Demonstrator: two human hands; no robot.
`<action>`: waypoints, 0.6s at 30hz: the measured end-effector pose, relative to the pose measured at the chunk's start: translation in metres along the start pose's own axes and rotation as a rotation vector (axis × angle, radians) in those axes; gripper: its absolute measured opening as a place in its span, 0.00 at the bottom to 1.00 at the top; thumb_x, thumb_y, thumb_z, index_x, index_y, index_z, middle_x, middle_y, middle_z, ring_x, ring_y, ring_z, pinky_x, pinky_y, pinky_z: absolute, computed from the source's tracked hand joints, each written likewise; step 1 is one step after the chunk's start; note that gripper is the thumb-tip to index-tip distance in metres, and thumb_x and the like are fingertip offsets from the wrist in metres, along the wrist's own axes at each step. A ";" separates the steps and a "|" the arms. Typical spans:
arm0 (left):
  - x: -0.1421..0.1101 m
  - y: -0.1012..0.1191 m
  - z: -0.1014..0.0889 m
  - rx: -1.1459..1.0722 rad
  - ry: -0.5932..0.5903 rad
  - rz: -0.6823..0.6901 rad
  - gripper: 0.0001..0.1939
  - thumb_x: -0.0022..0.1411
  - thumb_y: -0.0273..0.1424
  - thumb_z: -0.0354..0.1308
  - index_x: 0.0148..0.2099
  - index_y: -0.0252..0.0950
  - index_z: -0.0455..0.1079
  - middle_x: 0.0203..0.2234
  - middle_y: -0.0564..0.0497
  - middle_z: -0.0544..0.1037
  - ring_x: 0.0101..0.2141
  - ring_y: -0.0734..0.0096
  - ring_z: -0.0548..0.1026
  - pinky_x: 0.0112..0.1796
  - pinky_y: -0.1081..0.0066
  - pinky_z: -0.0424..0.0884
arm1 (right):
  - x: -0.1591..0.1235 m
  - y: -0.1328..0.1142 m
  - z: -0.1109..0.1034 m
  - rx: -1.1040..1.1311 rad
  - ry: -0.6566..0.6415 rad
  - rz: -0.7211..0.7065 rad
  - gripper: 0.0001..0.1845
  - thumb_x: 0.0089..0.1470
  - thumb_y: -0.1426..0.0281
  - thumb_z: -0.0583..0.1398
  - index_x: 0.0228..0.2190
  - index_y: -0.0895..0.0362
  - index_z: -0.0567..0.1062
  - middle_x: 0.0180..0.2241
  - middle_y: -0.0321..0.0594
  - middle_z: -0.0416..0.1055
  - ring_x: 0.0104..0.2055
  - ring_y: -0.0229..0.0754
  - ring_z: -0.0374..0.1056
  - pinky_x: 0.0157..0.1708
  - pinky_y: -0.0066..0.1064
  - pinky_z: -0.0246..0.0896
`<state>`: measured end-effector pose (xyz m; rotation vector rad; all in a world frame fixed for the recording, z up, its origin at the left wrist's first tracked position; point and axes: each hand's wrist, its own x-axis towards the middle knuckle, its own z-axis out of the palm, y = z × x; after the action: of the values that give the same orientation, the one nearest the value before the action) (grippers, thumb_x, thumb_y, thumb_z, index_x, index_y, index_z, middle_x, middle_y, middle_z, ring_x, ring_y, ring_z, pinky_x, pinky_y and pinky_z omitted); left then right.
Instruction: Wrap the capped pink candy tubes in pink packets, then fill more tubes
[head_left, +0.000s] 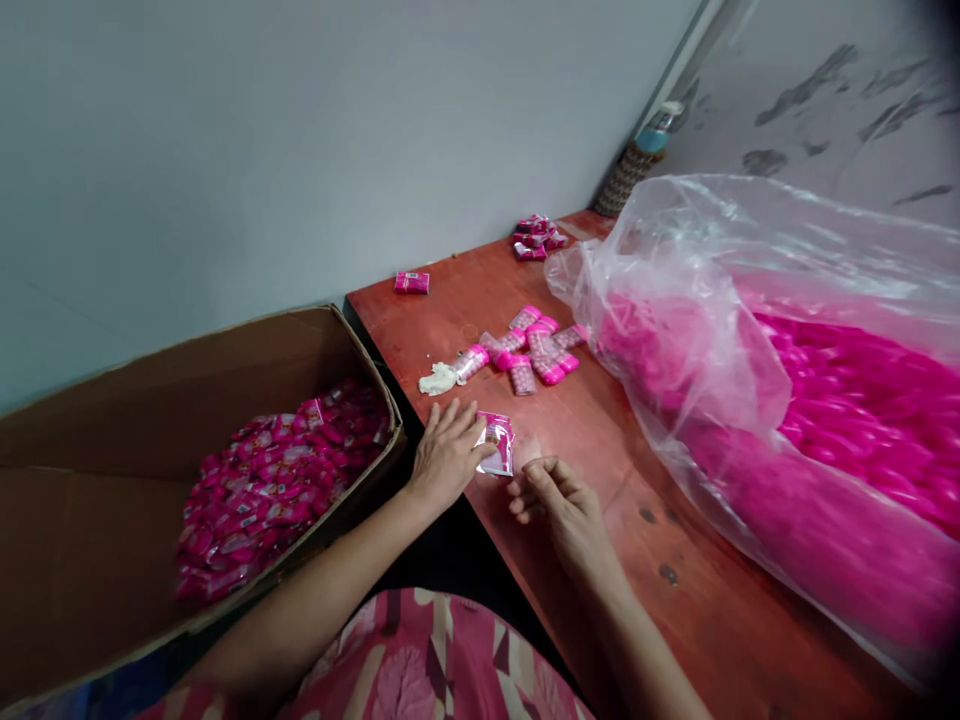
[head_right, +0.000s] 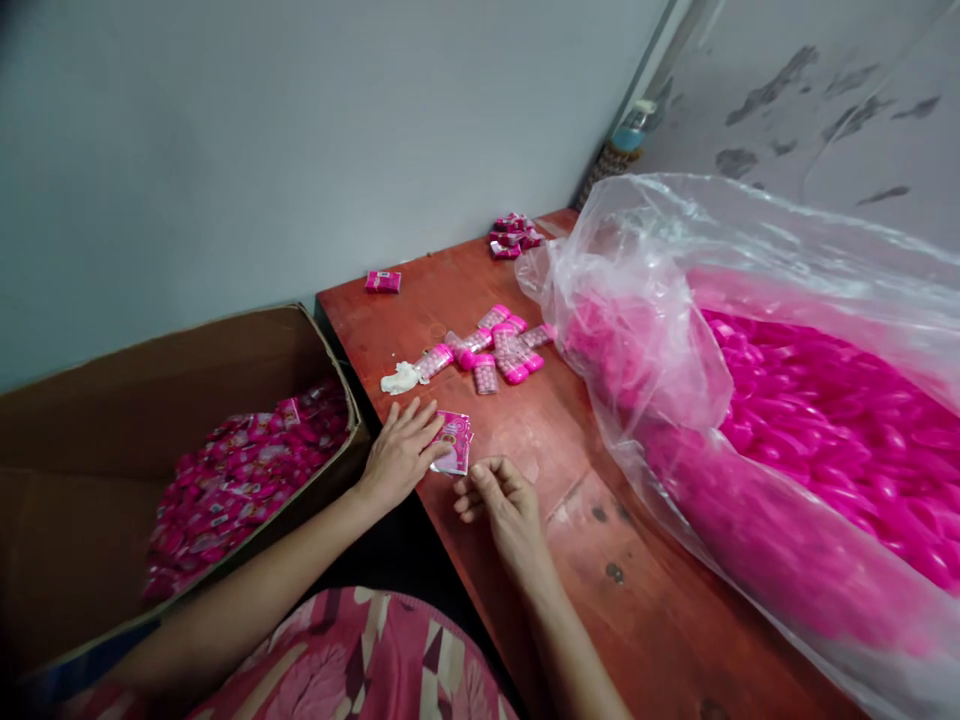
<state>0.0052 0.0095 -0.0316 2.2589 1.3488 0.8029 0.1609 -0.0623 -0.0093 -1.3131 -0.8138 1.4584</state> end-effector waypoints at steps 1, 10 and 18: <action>0.001 0.000 0.006 0.069 0.005 0.019 0.18 0.57 0.36 0.54 0.49 0.35 0.68 0.52 0.44 0.67 0.57 0.55 0.56 0.56 0.49 0.45 | -0.001 0.000 0.000 -0.013 0.004 -0.003 0.12 0.51 0.60 0.57 0.27 0.57 0.67 0.25 0.36 0.71 0.21 0.33 0.65 0.22 0.24 0.60; -0.004 0.004 0.009 -0.114 0.150 0.022 0.13 0.56 0.32 0.55 0.45 0.41 0.71 0.50 0.46 0.69 0.56 0.57 0.58 0.55 0.48 0.45 | 0.021 -0.001 0.007 -0.111 0.133 -0.228 0.14 0.48 0.64 0.61 0.37 0.55 0.68 0.36 0.39 0.70 0.38 0.40 0.66 0.37 0.31 0.62; -0.006 0.031 -0.018 -1.009 0.100 -0.484 0.18 0.47 0.34 0.63 0.43 0.39 0.73 0.41 0.46 0.76 0.44 0.59 0.72 0.45 0.65 0.67 | 0.032 -0.016 0.016 0.076 0.100 -0.151 0.21 0.42 0.67 0.65 0.39 0.56 0.64 0.21 0.29 0.68 0.23 0.35 0.64 0.25 0.26 0.59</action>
<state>0.0119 -0.0091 -0.0011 1.0811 1.0789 1.0840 0.1510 -0.0253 -0.0023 -1.2302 -0.7674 1.2822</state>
